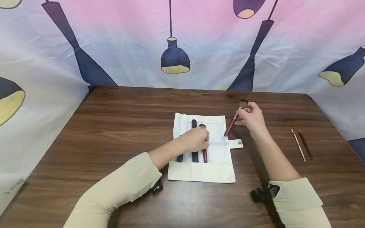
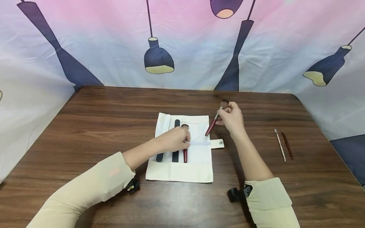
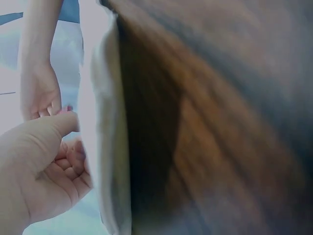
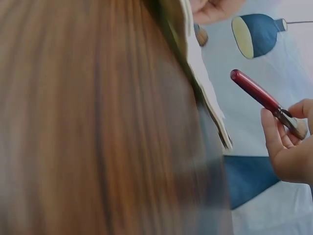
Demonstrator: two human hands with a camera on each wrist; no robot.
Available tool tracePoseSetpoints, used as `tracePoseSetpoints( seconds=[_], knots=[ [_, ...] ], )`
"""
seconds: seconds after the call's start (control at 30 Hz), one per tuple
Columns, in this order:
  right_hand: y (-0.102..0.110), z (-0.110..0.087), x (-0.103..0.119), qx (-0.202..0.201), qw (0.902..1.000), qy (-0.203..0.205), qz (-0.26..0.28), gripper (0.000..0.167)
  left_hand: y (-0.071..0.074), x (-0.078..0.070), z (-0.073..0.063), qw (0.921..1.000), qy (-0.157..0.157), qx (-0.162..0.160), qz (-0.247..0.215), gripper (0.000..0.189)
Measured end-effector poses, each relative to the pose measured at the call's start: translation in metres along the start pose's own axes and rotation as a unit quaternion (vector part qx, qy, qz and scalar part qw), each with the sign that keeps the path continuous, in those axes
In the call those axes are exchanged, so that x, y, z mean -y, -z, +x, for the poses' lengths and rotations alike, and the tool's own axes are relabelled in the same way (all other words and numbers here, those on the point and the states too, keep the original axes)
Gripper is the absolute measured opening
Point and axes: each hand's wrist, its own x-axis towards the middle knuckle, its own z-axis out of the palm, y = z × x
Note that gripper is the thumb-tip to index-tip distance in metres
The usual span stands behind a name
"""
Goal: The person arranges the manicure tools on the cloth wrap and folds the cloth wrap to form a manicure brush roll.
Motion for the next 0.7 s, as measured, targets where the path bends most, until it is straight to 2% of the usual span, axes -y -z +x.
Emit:
tracePoseSetpoints(
  seconds=[0.17, 0.33, 0.43, 0.57, 0.7],
  knots=[
    [-0.015, 0.005, -0.003, -0.013, 0.9992, 0.002, 0.037, 0.021, -0.001, -0.002, 0.003, 0.9999, 0.011, -0.004, 0.010, 0.009],
    [-0.026, 0.009, -0.006, -0.008, 0.9989, 0.034, 0.031, 0.024, -0.001, -0.004, 0.005, 0.9996, 0.015, -0.007, 0.024, 0.008],
    [-0.030, 0.010, -0.008, -0.002, 0.9991, 0.037, 0.021, 0.025, -0.002, -0.004, 0.005, 0.9993, 0.014, -0.009, 0.032, 0.009],
    [-0.034, 0.011, -0.009, 0.008, 0.9995, 0.029, 0.010, 0.029, -0.003, -0.004, 0.006, 0.9985, -0.001, -0.012, 0.053, 0.013],
    [-0.038, 0.013, -0.009, 0.023, 0.9997, 0.011, -0.007, 0.047, -0.005, -0.003, 0.006, 0.9980, -0.018, -0.017, 0.059, 0.017]
  ],
)
